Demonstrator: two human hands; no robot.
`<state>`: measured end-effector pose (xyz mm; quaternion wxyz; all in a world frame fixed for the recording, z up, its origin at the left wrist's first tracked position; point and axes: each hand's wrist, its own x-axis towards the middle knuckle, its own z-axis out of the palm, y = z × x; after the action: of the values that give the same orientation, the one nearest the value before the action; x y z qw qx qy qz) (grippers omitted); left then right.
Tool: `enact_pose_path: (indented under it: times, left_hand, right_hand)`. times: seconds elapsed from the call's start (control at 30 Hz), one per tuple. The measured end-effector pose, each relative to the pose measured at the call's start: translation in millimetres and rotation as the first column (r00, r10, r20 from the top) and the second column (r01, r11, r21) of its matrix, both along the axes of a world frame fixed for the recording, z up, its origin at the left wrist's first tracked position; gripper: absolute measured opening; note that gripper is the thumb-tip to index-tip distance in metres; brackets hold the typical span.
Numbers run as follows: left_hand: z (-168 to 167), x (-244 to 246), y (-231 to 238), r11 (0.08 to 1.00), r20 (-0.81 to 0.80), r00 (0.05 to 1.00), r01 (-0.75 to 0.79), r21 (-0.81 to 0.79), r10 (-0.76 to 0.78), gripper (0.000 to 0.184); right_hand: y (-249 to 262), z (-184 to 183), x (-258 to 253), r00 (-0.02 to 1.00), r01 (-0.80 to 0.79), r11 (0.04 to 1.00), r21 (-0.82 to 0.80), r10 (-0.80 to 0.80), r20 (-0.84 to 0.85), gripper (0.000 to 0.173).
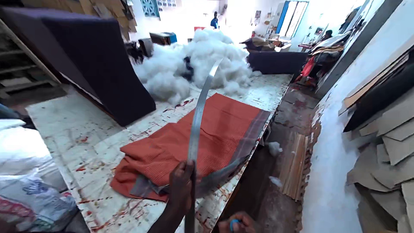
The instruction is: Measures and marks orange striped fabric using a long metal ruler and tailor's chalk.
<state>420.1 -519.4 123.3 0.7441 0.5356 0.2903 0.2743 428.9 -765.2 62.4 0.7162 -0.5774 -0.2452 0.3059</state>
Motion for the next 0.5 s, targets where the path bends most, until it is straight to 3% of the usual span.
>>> enact_pose_path:
  times: [0.07,0.17,0.3,0.43,0.5]
  left_hand:
    - [4,60,-15,0.998,0.048,0.999,-0.007,-0.061,0.01,0.025]
    - [10,146,-51,0.991,0.146,0.988,-0.032,-0.131,0.051,0.025]
    - [12,230,-106,0.99,0.197,0.98,-0.003,-0.14,0.031,0.025]
    - [10,303,-108,0.983,0.209,0.968,0.158,-0.093,-0.136,0.039]
    - [6,345,-82,0.998,0.206,0.978,0.044,-0.055,-0.032,0.04]
  right_hand:
    - [16,7,35,0.999,0.033,0.998,-0.055,-0.033,-0.004,0.019]
    - [26,17,90,0.972,0.236,0.969,-0.078,-0.236,0.015,0.021]
    - [-1,23,175,0.814,0.576,0.815,-0.066,-0.564,0.136,0.025]
    - [-68,-16,269,0.668,0.715,0.696,-0.064,-0.654,0.356,0.024]
    - [-106,-46,309,0.691,0.684,0.724,-0.085,-0.607,0.392,0.024]
